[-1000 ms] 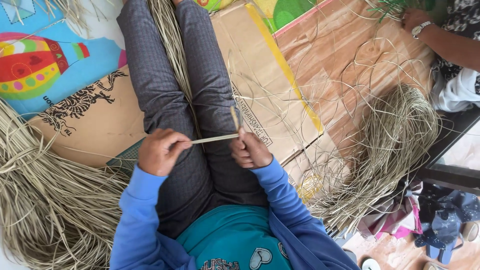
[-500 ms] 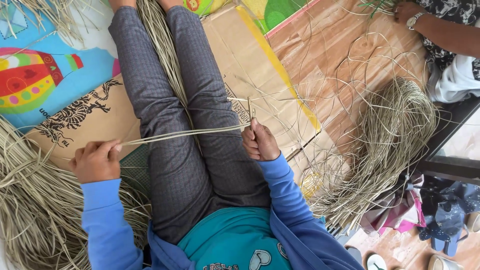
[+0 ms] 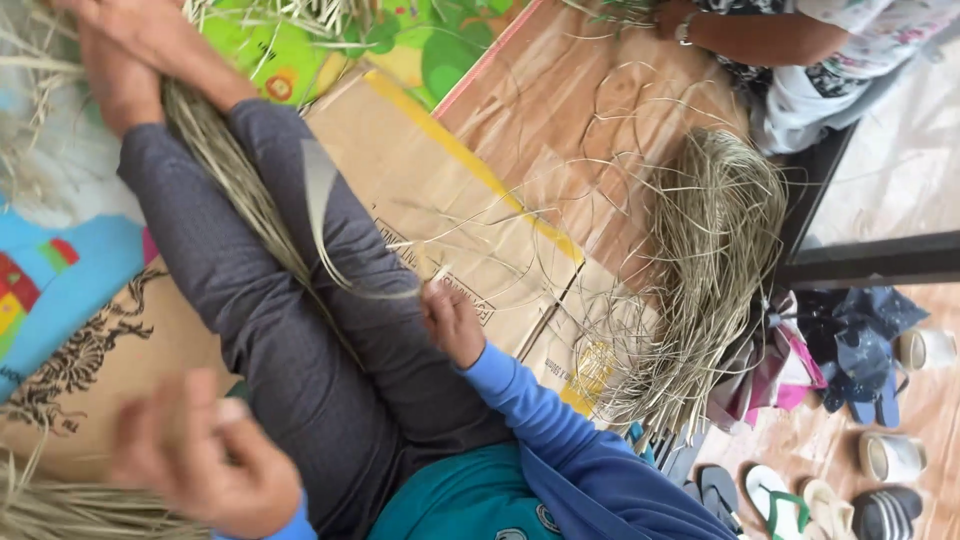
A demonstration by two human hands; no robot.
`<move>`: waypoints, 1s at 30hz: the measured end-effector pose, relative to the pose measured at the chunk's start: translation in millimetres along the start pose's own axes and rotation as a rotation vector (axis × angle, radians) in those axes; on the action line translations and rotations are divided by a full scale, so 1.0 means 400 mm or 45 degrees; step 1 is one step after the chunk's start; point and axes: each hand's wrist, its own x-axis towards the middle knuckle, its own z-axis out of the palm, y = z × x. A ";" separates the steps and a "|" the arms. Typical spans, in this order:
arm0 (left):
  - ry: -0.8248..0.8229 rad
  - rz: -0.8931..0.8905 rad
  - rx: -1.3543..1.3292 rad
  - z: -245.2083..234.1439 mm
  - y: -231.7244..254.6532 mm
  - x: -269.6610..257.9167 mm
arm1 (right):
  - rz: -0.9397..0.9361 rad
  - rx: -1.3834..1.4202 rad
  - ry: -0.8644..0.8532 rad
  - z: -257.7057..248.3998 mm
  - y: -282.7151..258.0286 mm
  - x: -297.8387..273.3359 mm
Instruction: A person is sitting on the floor weaving thin natural fiber strips around a bundle of fibers to create a woven object.
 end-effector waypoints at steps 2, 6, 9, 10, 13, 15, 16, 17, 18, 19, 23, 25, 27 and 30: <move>-0.211 0.030 -0.097 0.057 0.037 -0.013 | -0.066 -0.127 -0.125 0.025 0.004 -0.040; -0.592 0.044 -0.212 0.152 0.068 -0.070 | -0.254 -0.174 -0.493 0.057 -0.055 -0.099; -0.567 -0.066 -0.413 0.159 0.057 -0.071 | -0.232 -0.275 -0.492 0.047 -0.063 -0.101; -0.569 -0.070 -0.407 0.157 0.055 -0.066 | -0.229 -0.271 -0.497 0.047 -0.066 -0.098; -0.736 -0.381 -0.707 0.148 0.050 -0.049 | -0.256 -0.238 -0.547 0.043 -0.061 -0.090; -0.695 -0.316 -0.681 0.140 0.049 -0.043 | 0.254 0.177 -0.500 0.033 -0.037 -0.086; -0.696 -0.337 -0.660 0.138 0.032 -0.044 | 0.276 0.185 -0.518 0.016 -0.020 -0.070; -0.638 -0.246 -0.510 0.137 0.015 -0.046 | 0.203 0.299 -0.485 -0.002 -0.001 -0.052; -0.582 -0.154 -0.360 0.134 -0.002 -0.048 | 0.131 0.414 -0.450 -0.018 0.017 -0.035; -0.578 -0.167 -0.348 0.120 -0.038 -0.052 | 0.142 0.414 -0.464 -0.045 0.009 -0.019; -0.601 -0.299 -0.177 0.049 -0.213 -0.072 | 0.132 0.433 -0.201 -0.163 -0.069 0.046; -0.559 -0.350 -0.116 0.008 -0.310 -0.092 | 0.060 0.414 -0.145 -0.218 -0.132 0.059; -0.237 -0.380 0.028 -0.033 -0.399 -0.119 | -0.116 0.481 -0.066 -0.267 -0.200 0.053; 0.083 -0.471 -0.128 -0.021 -0.359 -0.098 | -0.316 0.329 0.049 -0.277 -0.269 0.046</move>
